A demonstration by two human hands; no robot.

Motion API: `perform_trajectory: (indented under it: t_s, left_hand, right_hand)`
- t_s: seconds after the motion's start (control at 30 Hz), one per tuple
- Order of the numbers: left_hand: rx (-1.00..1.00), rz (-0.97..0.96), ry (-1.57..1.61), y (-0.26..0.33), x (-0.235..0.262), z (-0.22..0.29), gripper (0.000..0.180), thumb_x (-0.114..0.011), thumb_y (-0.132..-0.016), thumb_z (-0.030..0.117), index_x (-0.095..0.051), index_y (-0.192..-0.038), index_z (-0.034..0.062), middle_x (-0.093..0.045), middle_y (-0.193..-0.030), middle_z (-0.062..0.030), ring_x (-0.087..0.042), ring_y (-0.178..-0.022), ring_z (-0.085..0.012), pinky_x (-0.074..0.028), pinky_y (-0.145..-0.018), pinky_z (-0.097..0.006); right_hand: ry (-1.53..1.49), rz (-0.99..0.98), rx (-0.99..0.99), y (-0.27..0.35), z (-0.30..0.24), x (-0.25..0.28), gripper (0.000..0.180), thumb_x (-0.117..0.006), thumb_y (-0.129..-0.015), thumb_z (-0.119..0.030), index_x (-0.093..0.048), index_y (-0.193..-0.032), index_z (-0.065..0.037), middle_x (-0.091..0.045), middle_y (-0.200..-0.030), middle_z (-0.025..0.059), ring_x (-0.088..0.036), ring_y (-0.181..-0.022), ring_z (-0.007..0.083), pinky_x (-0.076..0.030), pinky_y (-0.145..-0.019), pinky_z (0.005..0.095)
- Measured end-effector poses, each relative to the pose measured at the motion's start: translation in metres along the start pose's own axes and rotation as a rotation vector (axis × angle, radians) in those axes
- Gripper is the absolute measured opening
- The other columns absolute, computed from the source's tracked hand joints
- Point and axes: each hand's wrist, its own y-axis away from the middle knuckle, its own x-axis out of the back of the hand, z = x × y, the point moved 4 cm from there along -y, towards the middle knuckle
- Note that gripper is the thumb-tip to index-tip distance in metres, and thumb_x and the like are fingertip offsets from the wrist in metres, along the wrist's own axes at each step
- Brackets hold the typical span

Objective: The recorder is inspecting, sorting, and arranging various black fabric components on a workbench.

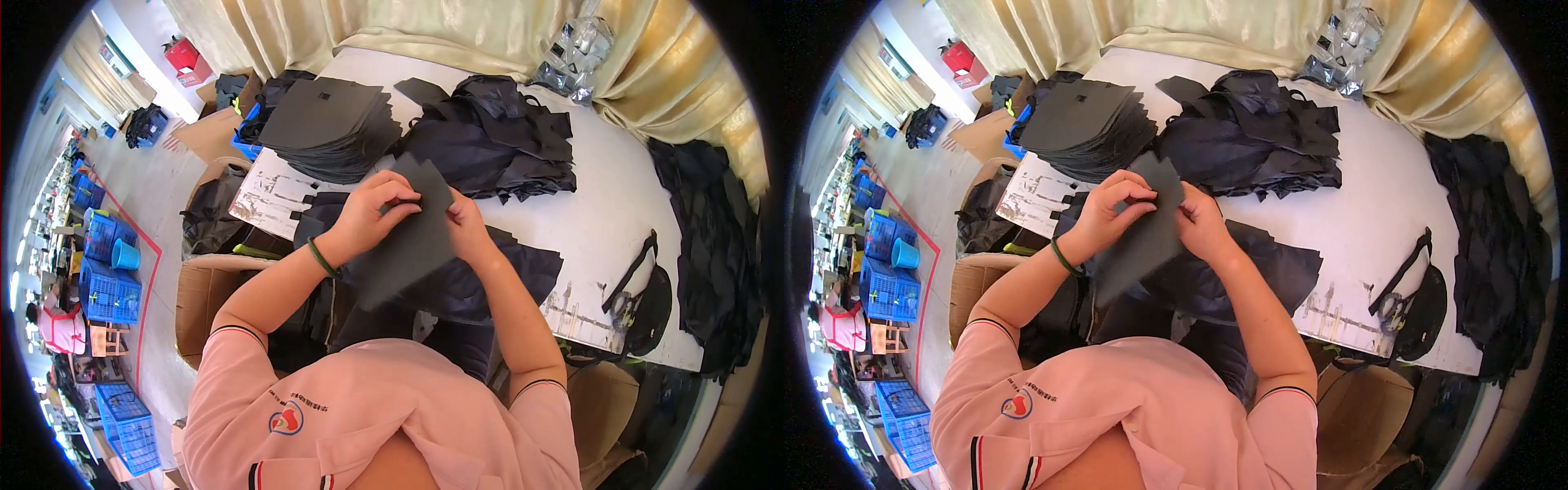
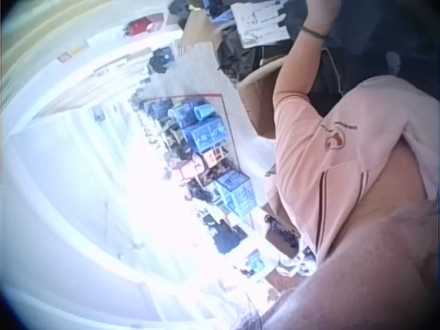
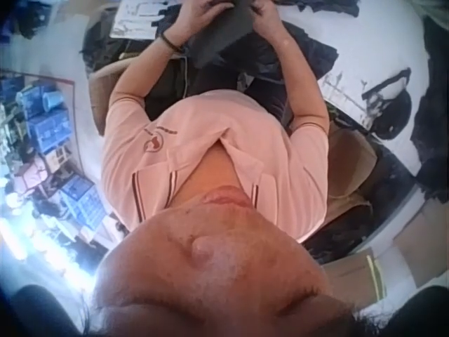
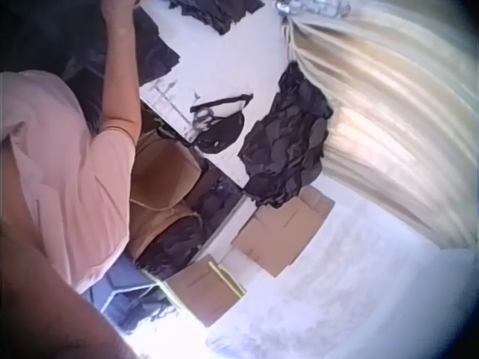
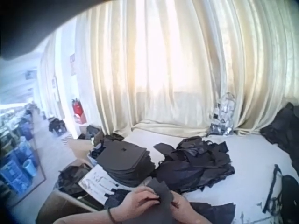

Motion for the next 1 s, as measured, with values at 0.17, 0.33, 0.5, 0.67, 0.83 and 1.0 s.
perform_trajectory:
  t_s: [0.17, 0.33, 0.5, 0.67, 0.83, 1.0]
  left_hand:
    - [-0.235, 0.061, -0.279, -0.014, -0.003, 0.022, 0.02, -0.077, -0.075, 0.007, -0.065, -0.092, 0.0076, -0.063, -0.09, -0.0071, -0.061, -0.079, -0.0284, -0.048, -0.072, -0.036]
    - [-0.307, -0.052, -0.326, -0.022, -0.009, 0.025, 0.018, -0.077, -0.076, 0.006, -0.064, -0.089, 0.007, -0.063, -0.086, -0.0063, -0.062, -0.075, -0.0244, -0.048, -0.07, -0.034]
    - [0.361, 0.122, 0.461, -0.005, 0.026, -0.005, 0.008, -0.068, -0.089, 0.004, -0.06, -0.091, 0.0043, -0.061, -0.082, 0.0008, -0.06, -0.072, -0.0066, -0.051, -0.066, -0.024]
    - [0.598, 0.445, 0.502, 0.039, 0.094, -0.053, 0.007, -0.062, -0.092, 0.011, -0.058, -0.089, 0.0059, -0.059, -0.076, 0.0, -0.06, -0.064, -0.0112, -0.048, -0.06, -0.026]
    - [0.813, 0.572, 0.346, 0.121, 0.18, -0.151, 0.008, -0.065, -0.088, 0.013, -0.062, -0.09, 0.0057, -0.059, -0.069, 0.0007, -0.059, -0.062, -0.0125, -0.048, -0.059, -0.025]
    - [0.168, 0.095, -0.724, 0.052, 0.096, -0.104, 0.036, -0.074, -0.078, 0.015, -0.062, -0.11, 0.0048, -0.063, -0.114, -0.0147, -0.057, -0.108, -0.0333, -0.045, -0.095, -0.042]
  right_hand:
    - [-0.5, -0.195, -0.558, 0.012, -0.031, 0.02, 0.028, -0.059, -0.097, -0.031, -0.065, -0.115, -0.011, -0.061, -0.109, -0.003, -0.06, -0.096, 0.0108, -0.046, -0.085, 0.0266]
    - [-0.211, -0.351, -0.638, 0.011, -0.048, 0.037, 0.035, -0.066, -0.091, -0.029, -0.063, -0.121, -0.012, -0.064, -0.105, -0.004, -0.058, -0.094, 0.0086, -0.046, -0.081, 0.0264]
    - [0.255, -0.198, -0.51, 0.012, -0.024, 0.08, 0.034, -0.065, -0.089, -0.008, -0.06, -0.122, -0.004, -0.064, -0.09, -0.0008, -0.057, -0.083, 0.007, -0.046, -0.074, 0.0235]
    - [0.394, -0.138, -0.539, 0.041, 0.02, 0.129, 0.035, -0.063, -0.088, -0.003, -0.06, -0.123, -0.006, -0.063, -0.085, 0.0023, -0.058, -0.08, 0.01, -0.047, -0.075, 0.0267]
    - [0.85, -0.054, -0.643, 0.08, 0.028, 0.16, 0.04, -0.067, -0.087, -0.01, -0.059, -0.126, -0.011, -0.068, -0.096, 0.0142, -0.065, -0.09, 0.0297, -0.05, -0.082, 0.0375]
    - [0.947, -0.051, -0.588, 0.085, 0.011, 0.145, 0.044, -0.07, -0.084, -0.013, -0.059, -0.127, -0.012, -0.068, -0.102, 0.0161, -0.065, -0.094, 0.0325, -0.05, -0.083, 0.0395]
